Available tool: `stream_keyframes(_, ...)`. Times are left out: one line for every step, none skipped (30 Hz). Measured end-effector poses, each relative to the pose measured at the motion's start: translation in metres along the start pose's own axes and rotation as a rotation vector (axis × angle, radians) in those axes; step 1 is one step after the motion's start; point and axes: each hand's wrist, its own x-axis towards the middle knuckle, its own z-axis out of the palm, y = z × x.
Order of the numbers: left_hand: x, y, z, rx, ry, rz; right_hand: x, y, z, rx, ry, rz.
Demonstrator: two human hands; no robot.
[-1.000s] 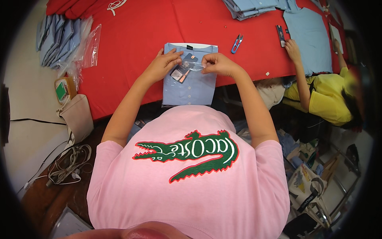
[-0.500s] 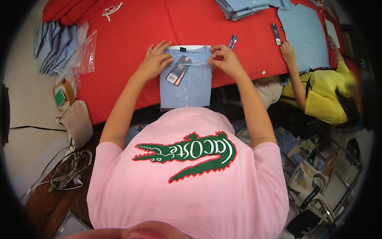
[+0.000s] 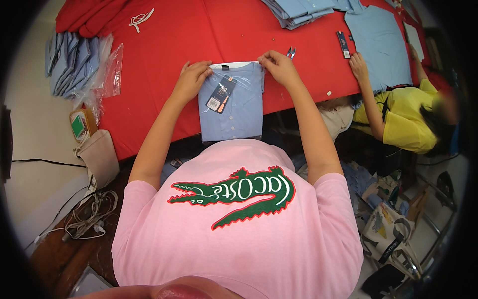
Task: The person places folded shirts into clear plastic bags, smooths the bags to remove air, and seals them.
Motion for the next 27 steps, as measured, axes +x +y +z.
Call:
stream_keyframes(-0.002, -0.001, 0.0, -0.016, -0.013, -0.021, -0.003, -0.005, -0.001, -0.084, -0.067, 0.046)
stream_keyframes(-0.004, -0.002, 0.0, -0.031, -0.026, -0.042, -0.005, -0.008, 0.0, -0.167, -0.134, 0.092)
stream_keyframes(-0.005, -0.001, -0.001, -0.047, -0.038, -0.061, -0.006, -0.005, -0.001, -0.145, -0.162, 0.065)
stream_keyframes(-0.005, -0.001, -0.001, -0.049, -0.039, -0.056, -0.008, -0.001, -0.004, -0.122, -0.19, 0.037)
stream_keyframes(-0.005, 0.0, -0.001, -0.051, -0.039, -0.051, -0.008, 0.003, -0.005, -0.099, -0.218, 0.01)
stream_keyframes(-0.005, -0.001, -0.002, -0.052, -0.037, -0.048, -0.009, 0.0, -0.002, -0.121, -0.202, -0.103)
stream_keyframes(-0.004, -0.003, -0.003, -0.088, -0.07, -0.057, -0.012, -0.003, 0.002, -0.143, -0.185, -0.217)
stream_keyframes(-0.003, -0.005, -0.004, -0.124, -0.103, -0.065, -0.012, -0.006, 0.006, -0.164, -0.167, -0.33)
stream_keyframes(-0.002, -0.006, -0.005, -0.16, -0.137, -0.07, -0.01, -0.015, 0.007, -0.219, -0.229, -0.329)
stream_keyframes(-0.002, -0.002, -0.007, -0.143, -0.144, -0.035, -0.007, -0.028, 0.007, -0.273, -0.289, -0.325)
stream_keyframes(-0.002, 0.001, -0.009, -0.127, -0.151, 0.001, -0.004, -0.035, 0.009, -0.328, -0.349, -0.32)
stream_keyframes(-0.001, 0.005, -0.011, -0.11, -0.16, 0.039, -0.001, -0.036, 0.014, -0.37, -0.354, -0.334)
stream_keyframes(0.001, 0.005, -0.011, -0.13, -0.197, 0.06, 0.003, -0.036, 0.018, -0.411, -0.358, -0.346)
stream_keyframes(0.004, 0.006, -0.011, -0.15, -0.235, 0.081, 0.005, -0.037, 0.02, -0.453, -0.362, -0.358)
stream_keyframes(0.004, 0.006, -0.011, -0.172, -0.27, 0.096, 0.006, -0.036, 0.02, -0.462, -0.357, -0.327)
stream_keyframes(0.004, 0.007, -0.01, -0.167, -0.267, 0.108, 0.007, -0.036, 0.018, -0.472, -0.352, -0.296)
stream_keyframes(0.005, 0.008, -0.009, -0.161, -0.264, 0.121, 0.008, -0.035, 0.016, -0.481, -0.347, -0.265)
stream_keyframes(0.004, 0.009, -0.008, -0.157, -0.258, 0.131, 0.007, -0.032, 0.013, -0.453, -0.323, -0.271)
stream_keyframes(0.005, 0.007, -0.006, -0.162, -0.258, 0.128, 0.004, -0.028, 0.01, -0.424, -0.3, -0.278)
stream_keyframes(0.007, 0.005, -0.003, -0.166, -0.258, 0.126, 0.001, -0.024, 0.008, -0.396, -0.276, -0.284)
stream_keyframes(0.01, 0.009, -0.004, -0.174, -0.263, 0.13, -0.001, -0.018, 0.005, -0.358, -0.242, -0.281)
stream_keyframes(0.012, 0.012, -0.006, -0.173, -0.287, 0.128, -0.003, -0.013, 0.003, -0.319, -0.209, -0.278)
stream_keyframes(0.014, 0.014, -0.008, -0.172, -0.312, 0.125, -0.005, -0.007, 0.002, -0.281, -0.175, -0.275)
stream_keyframes(0.016, 0.019, -0.012, -0.168, -0.34, 0.125, -0.004, -0.001, 0.001, -0.25, -0.163, -0.262)
stream_keyframes(0.016, 0.019, -0.01, -0.098, -0.337, 0.154, -0.002, 0.005, 0.001, -0.219, -0.151, -0.249)
stream_keyframes(0.015, 0.018, -0.007, -0.029, -0.334, 0.185, 0.0, 0.011, -0.001, -0.189, -0.138, -0.237)
stream_keyframes(0.013, 0.017, -0.006, 0.043, -0.33, 0.211, 0.001, 0.011, 0.0, -0.106, -0.158, -0.177)
